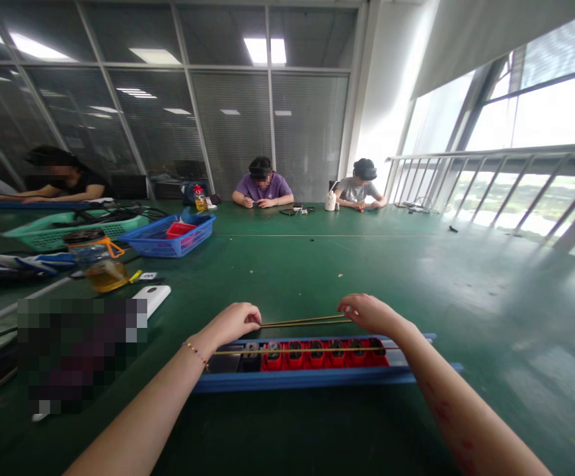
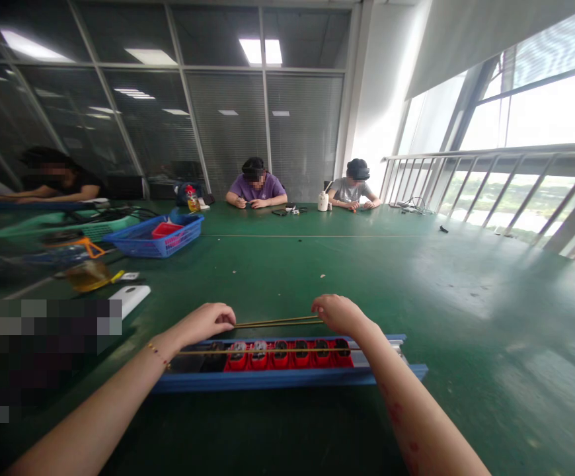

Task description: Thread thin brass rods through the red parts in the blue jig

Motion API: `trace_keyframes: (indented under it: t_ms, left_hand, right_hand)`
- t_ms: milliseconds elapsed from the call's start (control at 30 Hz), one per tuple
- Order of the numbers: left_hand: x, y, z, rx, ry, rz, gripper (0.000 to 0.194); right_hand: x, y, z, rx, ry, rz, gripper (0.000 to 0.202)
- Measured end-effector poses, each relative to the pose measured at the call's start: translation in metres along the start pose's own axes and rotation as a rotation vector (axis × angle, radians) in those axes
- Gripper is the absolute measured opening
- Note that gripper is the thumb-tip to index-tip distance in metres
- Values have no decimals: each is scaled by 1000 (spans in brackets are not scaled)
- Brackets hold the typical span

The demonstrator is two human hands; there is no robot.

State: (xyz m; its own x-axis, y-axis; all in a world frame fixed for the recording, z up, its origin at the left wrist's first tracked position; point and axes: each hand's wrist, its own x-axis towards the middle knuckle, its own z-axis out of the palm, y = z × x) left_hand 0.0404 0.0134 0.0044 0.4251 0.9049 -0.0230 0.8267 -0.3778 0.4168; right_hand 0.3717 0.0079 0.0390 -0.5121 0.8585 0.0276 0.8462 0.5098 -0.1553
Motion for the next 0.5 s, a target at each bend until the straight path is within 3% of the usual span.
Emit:
trace_keyframes:
  t_ms: [133,300,400,500]
  left_hand:
    - [1,-2,0,5,11,19,19]
    - [1,-4,-3,9,-47,22,22]
    - [1,-4,-4,10,-50,28,22]
    - [0,-3,-4,1,-34,35,22]
  right_hand:
    - [-12,-1,-21,77,11,-33,27]
    - [-36,-20,-49,169,-138,-163,25]
    - [-43,-36,-55,130,-200,-221,25]
    - [-45,-48,-52,13,-163,-219,19]
